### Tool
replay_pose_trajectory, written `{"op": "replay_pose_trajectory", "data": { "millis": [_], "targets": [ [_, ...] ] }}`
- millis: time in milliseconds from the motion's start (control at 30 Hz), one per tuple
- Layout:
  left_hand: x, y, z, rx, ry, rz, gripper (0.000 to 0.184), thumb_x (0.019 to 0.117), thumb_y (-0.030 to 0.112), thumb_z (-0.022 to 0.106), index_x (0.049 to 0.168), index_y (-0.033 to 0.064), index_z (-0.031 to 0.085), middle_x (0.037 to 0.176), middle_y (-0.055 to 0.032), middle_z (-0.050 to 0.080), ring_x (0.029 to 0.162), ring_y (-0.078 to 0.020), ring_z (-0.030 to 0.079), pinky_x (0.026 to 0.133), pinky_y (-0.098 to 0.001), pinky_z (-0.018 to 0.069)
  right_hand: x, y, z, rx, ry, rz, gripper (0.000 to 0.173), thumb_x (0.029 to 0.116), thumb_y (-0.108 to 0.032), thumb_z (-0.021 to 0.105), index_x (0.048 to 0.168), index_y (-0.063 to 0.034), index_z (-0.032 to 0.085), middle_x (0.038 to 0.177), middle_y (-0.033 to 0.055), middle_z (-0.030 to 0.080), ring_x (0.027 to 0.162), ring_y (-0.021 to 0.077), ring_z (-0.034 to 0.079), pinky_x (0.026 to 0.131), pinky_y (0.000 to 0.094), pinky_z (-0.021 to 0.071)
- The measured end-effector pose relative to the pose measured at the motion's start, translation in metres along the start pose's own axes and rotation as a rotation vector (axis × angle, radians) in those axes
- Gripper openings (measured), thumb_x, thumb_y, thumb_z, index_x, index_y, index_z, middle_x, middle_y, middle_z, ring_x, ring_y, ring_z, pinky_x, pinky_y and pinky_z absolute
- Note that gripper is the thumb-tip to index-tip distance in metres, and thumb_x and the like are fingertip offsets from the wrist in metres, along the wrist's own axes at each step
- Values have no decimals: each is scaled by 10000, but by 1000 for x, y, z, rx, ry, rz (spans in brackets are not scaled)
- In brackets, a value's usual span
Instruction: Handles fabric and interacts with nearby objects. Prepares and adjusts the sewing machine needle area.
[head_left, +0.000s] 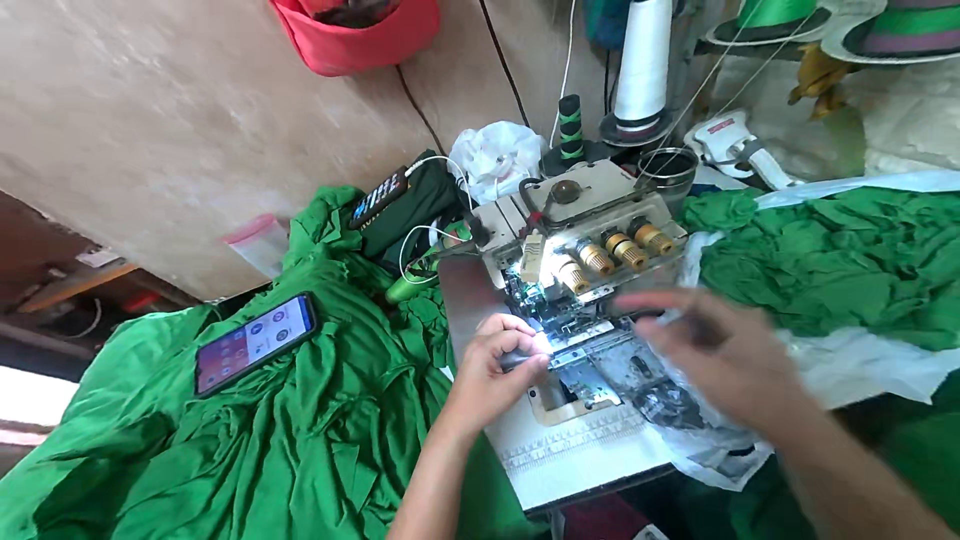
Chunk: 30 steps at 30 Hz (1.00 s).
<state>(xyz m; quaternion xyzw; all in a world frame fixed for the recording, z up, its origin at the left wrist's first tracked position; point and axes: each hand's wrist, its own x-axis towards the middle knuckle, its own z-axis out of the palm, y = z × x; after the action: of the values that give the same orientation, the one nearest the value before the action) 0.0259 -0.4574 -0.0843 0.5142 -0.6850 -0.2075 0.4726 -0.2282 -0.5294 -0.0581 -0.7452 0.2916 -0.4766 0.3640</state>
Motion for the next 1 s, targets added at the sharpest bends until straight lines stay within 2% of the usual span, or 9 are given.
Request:
{"op": "replay_pose_trajectory", "data": {
  "millis": [67, 133, 267, 400, 467, 567, 633, 800, 1000],
  "targets": [
    [-1, 0, 1, 8, 1, 11, 122, 887, 175, 734, 843, 63, 751, 1049, -34, 664, 1088, -63, 576, 948, -205, 466, -13, -3, 37, 130, -157, 93, 340, 988, -186, 602, 1287, -40, 672, 1248, 37, 711, 844, -46, 636, 676, 134, 507],
    [-3, 1, 0, 19, 5, 23, 123, 888, 174, 738, 847, 58, 750, 1041, -38, 664, 1086, -71, 575, 954, -217, 463, -13, -1, 59, 259, -238, 247, 380, 984, -193, 625, 1331, -39, 620, 1201, -3, 721, 986, -16, 676, 789, 165, 557],
    [-5, 2, -1, 40, 21, 46, 127, 888, 165, 724, 838, 49, 738, 1026, -46, 666, 1081, -81, 576, 953, -223, 458, -9, -3, 71, 292, -232, 437, 180, 924, -147, 705, 1086, -73, 685, 762, -77, 662, 612, -31, 580, 562, 142, 470],
    [-5, 1, 0, 37, 36, 46, 139, 890, 173, 713, 825, 50, 725, 1029, -45, 660, 1077, -75, 576, 950, -218, 456, -14, 5, 64, 227, -199, 364, 108, 896, -160, 722, 978, -93, 700, 703, -109, 618, 579, -68, 526, 544, 112, 430],
    [-4, 0, 1, 33, 33, 41, 145, 898, 179, 710, 832, 51, 728, 1035, -42, 660, 1079, -72, 572, 948, -216, 455, -17, 10, 65, 193, -145, 283, 170, 885, -208, 737, 1016, -102, 713, 782, -107, 647, 608, -77, 517, 551, 106, 414],
    [-5, -2, 0, 34, 27, 54, 143, 909, 183, 707, 852, 56, 740, 1043, -44, 663, 1092, -79, 570, 969, -226, 449, -17, 17, 71, 259, -140, 177, 483, 875, -312, 771, 1287, -80, 671, 1282, 0, 669, 734, -78, 546, 582, 104, 426],
    [-5, -3, -1, 44, 25, 67, 128, 905, 177, 710, 858, 65, 750, 1044, -45, 665, 1092, -87, 568, 968, -235, 449, -15, 12, 72, 364, -217, 232, 561, 894, -249, 753, 1393, -55, 584, 1348, -9, 644, 763, -73, 583, 586, 109, 458],
    [-6, -2, 0, 48, 40, 67, 129, 909, 194, 725, 866, 78, 760, 1047, -39, 654, 1090, -81, 562, 963, -223, 448, -9, -3, 72, 381, -266, 480, 249, 931, -112, 691, 1175, -75, 661, 827, -76, 709, 572, -35, 575, 465, 134, 420],
    [-6, -2, 0, 79, 24, 67, 139, 904, 201, 728, 847, 77, 752, 1034, -34, 656, 1082, -86, 560, 964, -227, 439, -15, 12, 69, 197, -200, 288, 87, 902, -173, 693, 940, -95, 687, 754, -94, 657, 635, -60, 595, 600, 117, 498]
  ]
}}
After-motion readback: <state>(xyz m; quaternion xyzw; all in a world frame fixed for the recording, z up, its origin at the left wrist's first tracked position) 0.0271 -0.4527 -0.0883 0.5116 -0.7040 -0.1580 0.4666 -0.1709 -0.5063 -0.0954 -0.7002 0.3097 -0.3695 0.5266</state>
